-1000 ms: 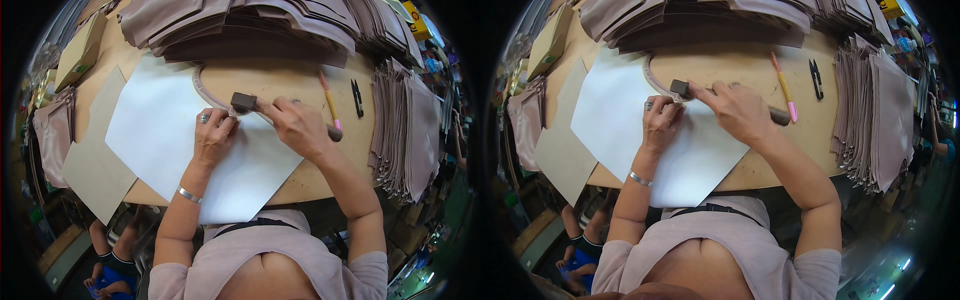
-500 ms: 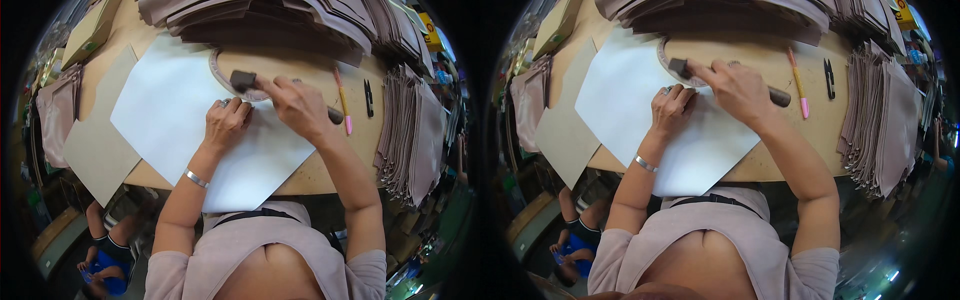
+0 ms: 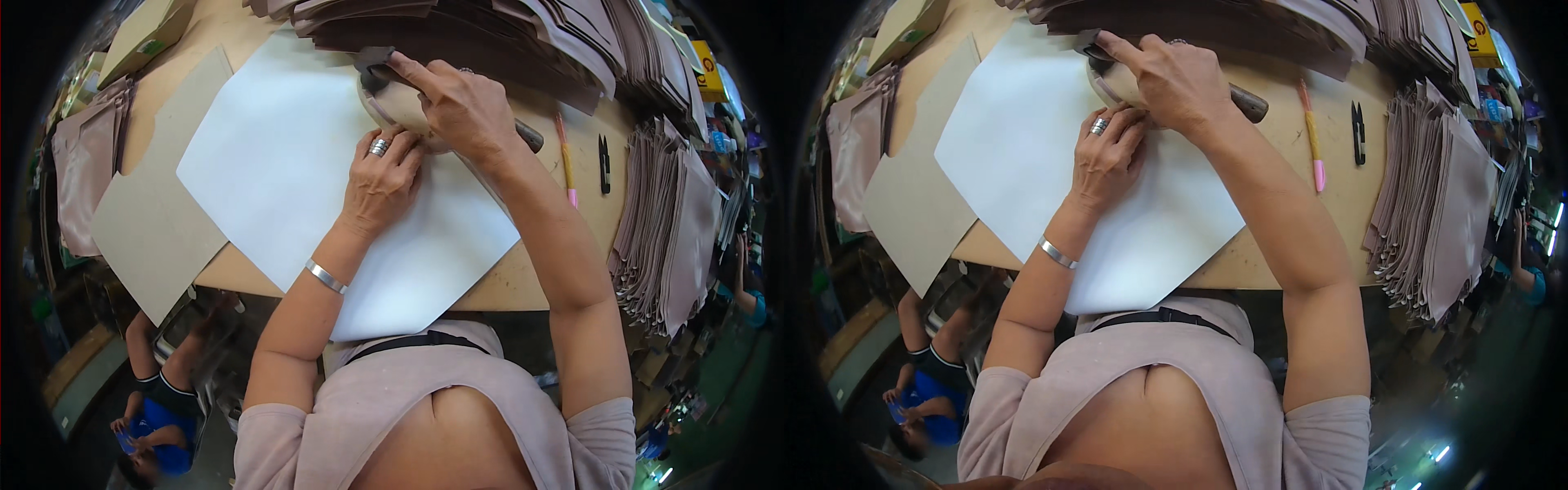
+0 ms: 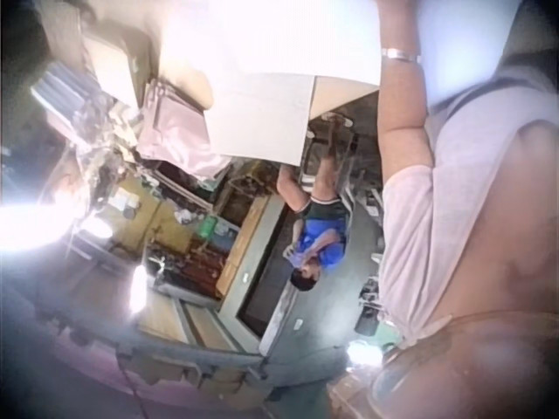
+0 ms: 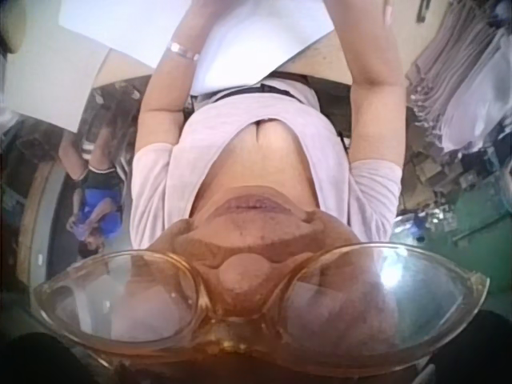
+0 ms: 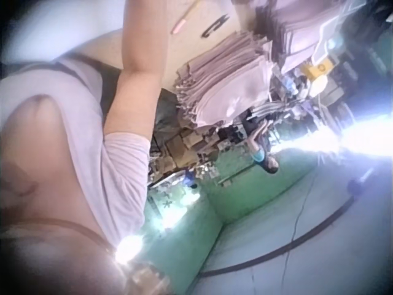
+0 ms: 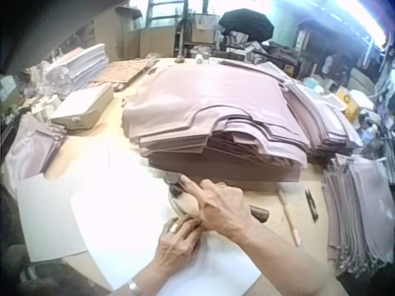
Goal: The person hammers the edge of a leather piece on a work surface, then aligns a leather sheet over a cardboard template and marks the outline using a marker.
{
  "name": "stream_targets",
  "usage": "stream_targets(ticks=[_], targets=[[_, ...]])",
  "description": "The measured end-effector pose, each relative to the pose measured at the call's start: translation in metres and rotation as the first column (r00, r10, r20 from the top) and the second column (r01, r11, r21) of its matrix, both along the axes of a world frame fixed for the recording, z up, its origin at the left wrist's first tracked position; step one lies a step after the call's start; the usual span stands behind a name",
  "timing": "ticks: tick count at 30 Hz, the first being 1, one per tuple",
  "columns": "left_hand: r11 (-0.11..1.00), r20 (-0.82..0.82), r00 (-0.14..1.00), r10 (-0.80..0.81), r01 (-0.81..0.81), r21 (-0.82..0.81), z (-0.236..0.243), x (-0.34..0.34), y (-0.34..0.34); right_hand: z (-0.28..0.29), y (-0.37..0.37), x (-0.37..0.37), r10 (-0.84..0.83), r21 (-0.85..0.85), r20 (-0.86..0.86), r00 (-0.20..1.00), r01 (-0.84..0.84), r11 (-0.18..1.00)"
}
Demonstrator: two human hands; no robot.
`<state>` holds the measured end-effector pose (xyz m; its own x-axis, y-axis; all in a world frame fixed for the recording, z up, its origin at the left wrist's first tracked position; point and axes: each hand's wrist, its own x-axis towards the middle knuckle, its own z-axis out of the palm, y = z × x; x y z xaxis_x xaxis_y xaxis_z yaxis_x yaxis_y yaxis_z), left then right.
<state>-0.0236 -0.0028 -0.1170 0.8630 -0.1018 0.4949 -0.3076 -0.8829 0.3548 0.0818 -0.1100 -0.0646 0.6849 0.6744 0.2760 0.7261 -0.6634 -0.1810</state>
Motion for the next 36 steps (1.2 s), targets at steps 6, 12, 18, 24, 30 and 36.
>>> stream_targets(ticks=[6, 12, 18, 24, 30, 36], targets=[[0.999, -0.015, 1.000, -0.023, 0.023, -0.042, 0.005, 0.000, -0.002, -0.006, 0.007, 0.004, -0.049, -0.005, -0.038, 0.998, 0.048, 0.999], [0.865, -0.067, 0.989, 0.130, -0.146, -0.481, -0.006, 0.001, 0.009, 0.010, -0.006, 0.003, -0.014, -0.078, -0.048, 0.999, 0.010, 0.997], [0.866, -0.083, 0.984, 0.157, -0.177, -0.468, -0.005, 0.003, 0.010, 0.016, -0.078, -0.052, -0.091, 0.166, 0.068, 0.994, 0.078, 0.983], [0.983, -0.092, 0.995, -0.031, 0.047, 0.177, 0.006, 0.004, -0.006, -0.019, -0.130, -0.057, -0.084, 0.417, -0.410, 0.908, 0.269, 0.868], [1.000, -0.392, 0.920, -0.005, 0.008, 0.006, 0.019, 0.016, -0.010, 0.011, -0.222, -0.051, 0.017, 0.445, -0.885, 0.465, 0.836, 0.322], [0.984, -0.495, 0.856, -0.149, 0.076, -0.163, 0.037, 0.029, -0.005, -0.025, -0.288, -0.022, -0.134, 0.396, -0.880, 0.457, 0.858, 0.326]])
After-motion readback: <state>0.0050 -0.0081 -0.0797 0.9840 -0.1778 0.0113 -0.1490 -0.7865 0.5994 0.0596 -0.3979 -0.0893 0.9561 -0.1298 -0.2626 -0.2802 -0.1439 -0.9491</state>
